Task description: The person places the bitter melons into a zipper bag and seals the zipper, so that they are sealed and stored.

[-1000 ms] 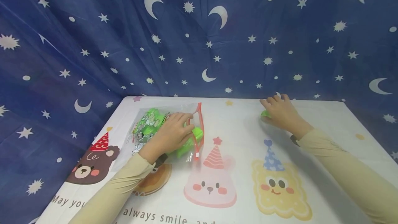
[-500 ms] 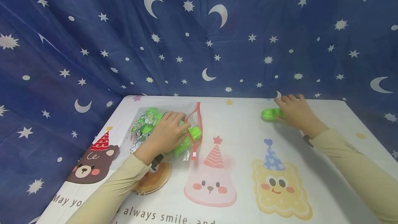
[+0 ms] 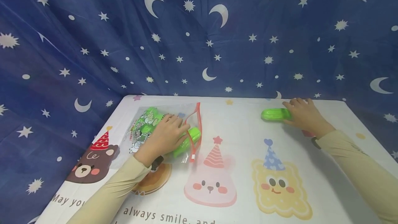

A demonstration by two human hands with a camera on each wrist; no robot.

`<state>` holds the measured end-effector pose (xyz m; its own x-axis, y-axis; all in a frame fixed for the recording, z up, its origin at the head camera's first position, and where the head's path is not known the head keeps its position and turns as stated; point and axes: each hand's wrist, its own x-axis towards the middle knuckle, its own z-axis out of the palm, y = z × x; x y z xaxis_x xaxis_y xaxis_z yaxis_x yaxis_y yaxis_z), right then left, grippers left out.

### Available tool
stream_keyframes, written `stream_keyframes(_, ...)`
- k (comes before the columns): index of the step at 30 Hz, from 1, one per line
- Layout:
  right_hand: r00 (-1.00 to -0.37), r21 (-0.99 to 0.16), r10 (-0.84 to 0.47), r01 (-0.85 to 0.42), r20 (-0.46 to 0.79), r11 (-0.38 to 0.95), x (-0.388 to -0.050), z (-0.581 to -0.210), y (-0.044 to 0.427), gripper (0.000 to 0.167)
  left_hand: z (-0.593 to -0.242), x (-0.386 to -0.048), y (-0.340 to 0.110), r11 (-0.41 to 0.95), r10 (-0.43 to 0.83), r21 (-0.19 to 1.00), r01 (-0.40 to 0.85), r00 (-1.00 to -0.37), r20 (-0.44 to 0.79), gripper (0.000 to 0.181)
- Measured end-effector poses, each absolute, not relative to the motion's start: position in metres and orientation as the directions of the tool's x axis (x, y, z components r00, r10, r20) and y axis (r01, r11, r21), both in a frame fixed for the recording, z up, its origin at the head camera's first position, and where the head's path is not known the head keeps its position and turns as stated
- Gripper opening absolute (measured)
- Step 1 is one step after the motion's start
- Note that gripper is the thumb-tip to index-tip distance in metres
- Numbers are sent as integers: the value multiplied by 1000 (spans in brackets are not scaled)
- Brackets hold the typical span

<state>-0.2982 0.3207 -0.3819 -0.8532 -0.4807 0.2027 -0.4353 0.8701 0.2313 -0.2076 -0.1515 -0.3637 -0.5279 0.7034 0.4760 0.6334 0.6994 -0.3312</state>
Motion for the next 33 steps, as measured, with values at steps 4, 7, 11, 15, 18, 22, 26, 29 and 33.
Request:
stream_keyframes(4,-870,227,-464,-424,165,877,-301,-386,326,64,-366,-206,-152,705,700,-332,627,-538,470,19)
stream_keyframes(7,-876,223,-459,-422,148,879,-302,-388,327,63,-368,-206,-153,708,696,-322,628,-545,466,20)
stream_keyframes(11,-873,215,-465,-430,148,877,-304,-392,329,61,-371,-205,-154,709,692,-296,641,-548,471,20)
stream_keyframes(15,-870,210,-471,-438,145,874,-306,-396,330,61,-374,-206,-155,705,691,-270,656,-549,470,20)
stream_keyframes(18,-875,211,-468,-437,126,874,-308,-399,330,60,-376,-206,-156,700,694,-257,667,-549,466,19)
stream_keyframes(22,-881,214,-461,-433,103,876,-309,-402,330,55,-376,-207,-156,690,701,-253,678,-540,466,19)
stream_keyframes(26,-880,240,-466,-436,87,868,-309,-404,331,49,-378,-207,-156,686,704,-254,682,-535,467,19)
stream_keyframes(29,-876,259,-477,-444,76,858,-308,-405,331,48,-379,-207,-157,687,702,-251,682,-535,470,18)
stream_keyframes(33,-874,246,-479,-449,77,859,-308,-405,331,47,-380,-208,-157,692,698,-249,678,-539,471,16)
